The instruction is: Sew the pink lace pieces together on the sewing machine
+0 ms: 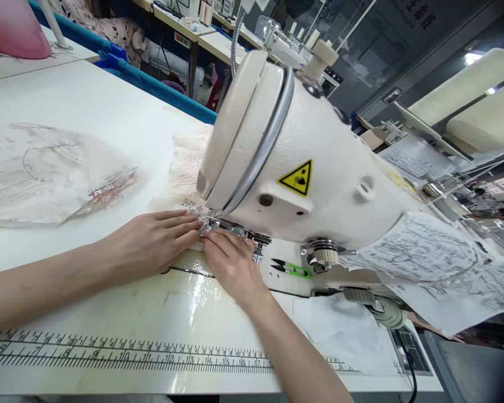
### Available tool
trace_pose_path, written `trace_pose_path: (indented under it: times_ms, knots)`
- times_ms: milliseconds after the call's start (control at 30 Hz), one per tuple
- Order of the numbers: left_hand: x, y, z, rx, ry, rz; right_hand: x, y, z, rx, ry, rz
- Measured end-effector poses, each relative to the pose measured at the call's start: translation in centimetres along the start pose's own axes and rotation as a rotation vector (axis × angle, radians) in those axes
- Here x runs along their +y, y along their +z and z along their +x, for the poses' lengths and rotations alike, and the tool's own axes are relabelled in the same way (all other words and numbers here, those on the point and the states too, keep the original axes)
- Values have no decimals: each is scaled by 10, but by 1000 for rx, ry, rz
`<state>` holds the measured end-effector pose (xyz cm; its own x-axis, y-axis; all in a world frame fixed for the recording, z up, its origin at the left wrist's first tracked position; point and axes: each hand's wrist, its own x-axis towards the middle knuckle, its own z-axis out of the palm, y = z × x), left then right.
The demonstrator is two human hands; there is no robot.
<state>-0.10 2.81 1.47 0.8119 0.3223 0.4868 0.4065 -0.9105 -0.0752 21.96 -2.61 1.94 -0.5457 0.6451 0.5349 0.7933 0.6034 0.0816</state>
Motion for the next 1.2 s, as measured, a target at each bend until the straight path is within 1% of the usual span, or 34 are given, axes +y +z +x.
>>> trace_pose_path:
  times_ms: [100,133,233,333,500,667,833,933,1033,1100,1200]
  knots:
    - [1,-8,3,44,-123,-23,-1,0,0,15,31,102]
    - [1,-11,4,41,-135,-34,-2,-1,0,15,45,122]
    - [-2,-18,6,23,-66,-98,-5,-3,0,35,25,173]
    - [-3,-19,6,55,-10,-155,-7,-5,2,89,-17,237]
    - [-4,-18,6,135,45,-105,-9,-7,5,149,-53,290]
    - [-7,-22,7,114,119,-35,-8,-9,4,203,-88,326]
    - [-4,-27,8,146,209,21,-10,-8,6,182,-99,320]
    - [-2,-27,6,66,197,-16,-11,-6,7,173,-156,317]
    - [-1,-21,1,-46,94,-96,-10,-5,6,149,-178,296]
    - [-2,-13,-5,-85,39,-124,-9,-5,5,125,-173,283]
    - [-4,-5,-12,-110,24,-140,-8,-6,3,111,-179,283]
